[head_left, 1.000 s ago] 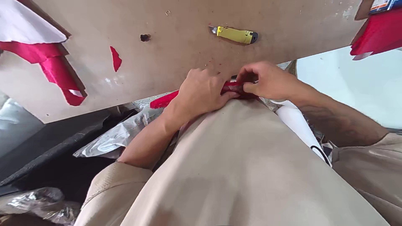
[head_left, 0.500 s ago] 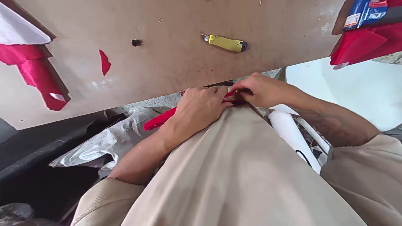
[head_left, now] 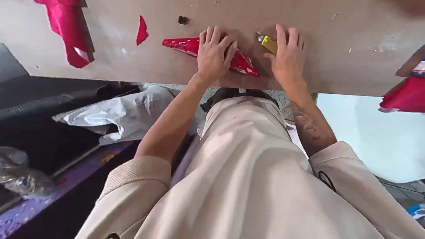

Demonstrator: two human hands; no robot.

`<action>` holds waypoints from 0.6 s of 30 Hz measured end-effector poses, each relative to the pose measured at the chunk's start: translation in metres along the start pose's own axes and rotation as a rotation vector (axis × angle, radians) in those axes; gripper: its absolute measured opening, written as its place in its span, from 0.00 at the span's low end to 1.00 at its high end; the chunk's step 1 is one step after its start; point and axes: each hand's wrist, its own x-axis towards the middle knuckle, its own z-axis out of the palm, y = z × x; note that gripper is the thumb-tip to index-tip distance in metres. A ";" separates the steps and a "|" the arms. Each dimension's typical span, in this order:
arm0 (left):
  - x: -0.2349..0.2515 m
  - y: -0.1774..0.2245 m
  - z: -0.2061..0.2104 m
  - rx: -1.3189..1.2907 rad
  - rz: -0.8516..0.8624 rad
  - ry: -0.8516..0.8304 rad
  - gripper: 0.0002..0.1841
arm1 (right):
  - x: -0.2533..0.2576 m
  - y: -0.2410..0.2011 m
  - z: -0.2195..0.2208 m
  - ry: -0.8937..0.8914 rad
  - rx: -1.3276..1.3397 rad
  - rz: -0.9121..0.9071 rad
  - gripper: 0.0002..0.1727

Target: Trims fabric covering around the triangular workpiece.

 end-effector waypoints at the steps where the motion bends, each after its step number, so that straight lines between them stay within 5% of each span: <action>1: 0.003 0.002 0.003 -0.018 -0.028 0.042 0.23 | -0.006 0.010 0.006 -0.002 0.002 0.021 0.35; 6: 0.025 0.008 0.000 -0.201 -0.355 0.035 0.27 | -0.078 0.040 -0.021 -0.106 0.418 0.222 0.24; 11: -0.002 0.054 0.044 0.104 -0.268 0.108 0.22 | -0.144 0.058 -0.015 -0.467 1.285 0.263 0.58; 14: 0.001 0.059 0.054 0.181 -0.301 0.097 0.19 | -0.162 0.052 -0.004 -0.529 1.313 0.238 0.57; 18: 0.004 0.064 0.055 0.218 -0.354 -0.010 0.22 | -0.165 0.048 0.013 -0.418 1.110 0.233 0.38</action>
